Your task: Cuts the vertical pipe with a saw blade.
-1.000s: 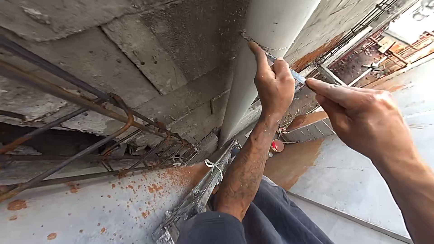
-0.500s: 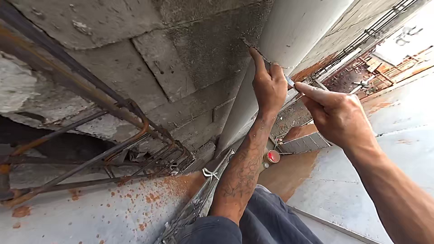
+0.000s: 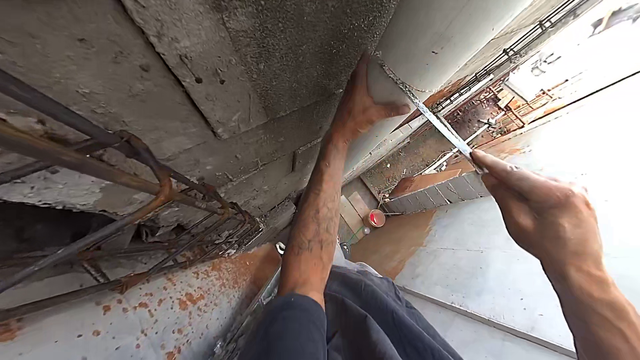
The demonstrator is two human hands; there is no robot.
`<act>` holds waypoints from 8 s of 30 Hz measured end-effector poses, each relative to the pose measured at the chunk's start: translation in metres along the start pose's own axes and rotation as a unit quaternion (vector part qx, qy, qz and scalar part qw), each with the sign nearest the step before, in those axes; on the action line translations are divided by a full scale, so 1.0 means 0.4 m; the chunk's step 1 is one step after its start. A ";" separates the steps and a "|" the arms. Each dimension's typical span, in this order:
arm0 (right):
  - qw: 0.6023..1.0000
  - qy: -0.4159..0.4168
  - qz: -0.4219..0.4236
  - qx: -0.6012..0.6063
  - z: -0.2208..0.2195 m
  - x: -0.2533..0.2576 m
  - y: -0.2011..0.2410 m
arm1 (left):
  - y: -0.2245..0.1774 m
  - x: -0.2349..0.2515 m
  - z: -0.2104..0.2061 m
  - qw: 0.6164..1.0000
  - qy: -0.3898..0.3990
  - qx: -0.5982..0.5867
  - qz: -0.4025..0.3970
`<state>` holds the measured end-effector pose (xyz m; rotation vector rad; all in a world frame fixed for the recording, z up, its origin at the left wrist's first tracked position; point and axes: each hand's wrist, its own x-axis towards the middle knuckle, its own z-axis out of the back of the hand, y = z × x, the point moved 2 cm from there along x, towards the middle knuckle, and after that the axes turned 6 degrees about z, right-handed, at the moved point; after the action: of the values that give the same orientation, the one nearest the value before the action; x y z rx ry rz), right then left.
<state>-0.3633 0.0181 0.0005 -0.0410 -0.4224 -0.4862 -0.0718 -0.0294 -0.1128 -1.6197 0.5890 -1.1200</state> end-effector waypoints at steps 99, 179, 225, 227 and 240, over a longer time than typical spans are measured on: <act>0.633 -0.026 -0.296 0.715 -0.100 0.081 0.229 | -0.220 -0.093 -0.043 0.964 -0.240 0.033 0.108; 0.757 -0.137 -0.258 0.584 -0.189 0.181 0.367 | -0.203 0.004 0.023 0.980 -0.093 -0.088 0.149; 0.762 -0.098 -0.261 0.584 -0.163 0.144 0.316 | -0.200 -0.014 -0.002 0.979 -0.122 -0.085 0.137; 0.762 -0.092 -0.266 0.583 -0.161 0.159 0.321 | -0.193 0.005 0.003 0.980 -0.122 -0.083 0.134; 0.735 -0.099 -0.257 0.620 -0.136 0.066 0.326 | -0.219 -0.092 -0.015 0.980 -0.141 -0.078 0.119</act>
<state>-0.2611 0.1144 -0.0308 1.3812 -0.9158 -0.6613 -0.1068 0.0278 -0.0454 -1.7509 0.6730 -0.6675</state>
